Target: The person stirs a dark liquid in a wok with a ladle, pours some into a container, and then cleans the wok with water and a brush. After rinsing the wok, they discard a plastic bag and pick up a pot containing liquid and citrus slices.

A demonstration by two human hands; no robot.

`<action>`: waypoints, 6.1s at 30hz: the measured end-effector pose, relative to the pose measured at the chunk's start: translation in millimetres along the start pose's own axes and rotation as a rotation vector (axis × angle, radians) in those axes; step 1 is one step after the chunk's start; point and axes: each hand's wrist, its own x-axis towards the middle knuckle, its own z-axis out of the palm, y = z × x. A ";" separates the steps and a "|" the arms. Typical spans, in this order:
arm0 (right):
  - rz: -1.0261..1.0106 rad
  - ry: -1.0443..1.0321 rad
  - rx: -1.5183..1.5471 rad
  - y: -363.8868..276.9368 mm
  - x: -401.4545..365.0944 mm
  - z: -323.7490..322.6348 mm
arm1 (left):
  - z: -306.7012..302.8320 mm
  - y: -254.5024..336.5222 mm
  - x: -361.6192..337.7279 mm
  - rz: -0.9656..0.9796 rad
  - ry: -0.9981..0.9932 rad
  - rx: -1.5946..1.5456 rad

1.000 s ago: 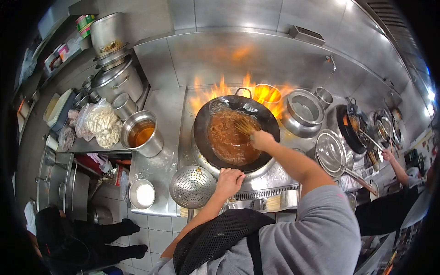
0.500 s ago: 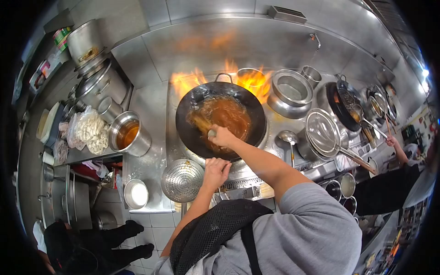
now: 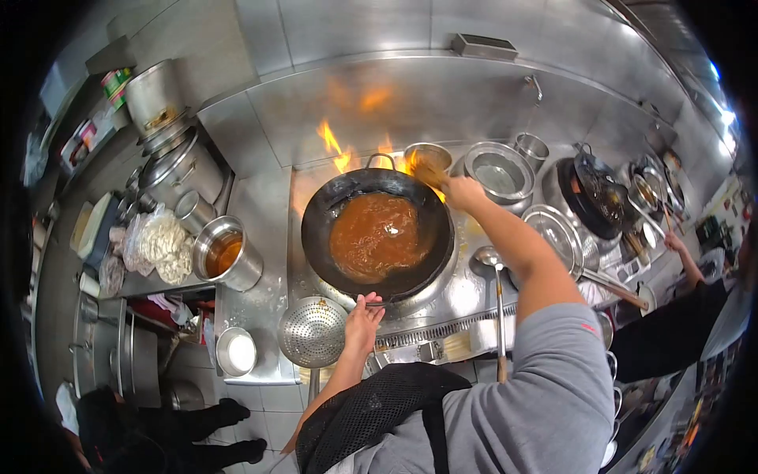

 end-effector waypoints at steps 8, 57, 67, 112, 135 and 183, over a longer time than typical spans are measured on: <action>0.207 0.317 1.033 -53.9 -232.0 56.2 | -11.6 11.8 5.8 0.064 -0.147 -0.444; 0.330 -0.098 2.062 3.1 -496.9 134.7 | 66.1 28.7 -109.0 0.334 -0.076 0.106; 0.330 -0.254 2.117 -7.5 -531.5 122.7 | 147.8 39.1 -101.6 0.414 -0.059 0.220; 0.752 0.378 1.277 7.3 -345.4 124.8 | -5.3 7.9 8.4 0.062 -0.087 -0.304; 0.301 -0.509 3.268 116.9 -209.1 -19.3 | 46.5 11.5 -9.6 0.944 -0.124 1.638; 0.523 0.395 0.591 221.8 -68.8 89.7 | 65.8 -2.0 -10.5 0.939 -0.077 1.621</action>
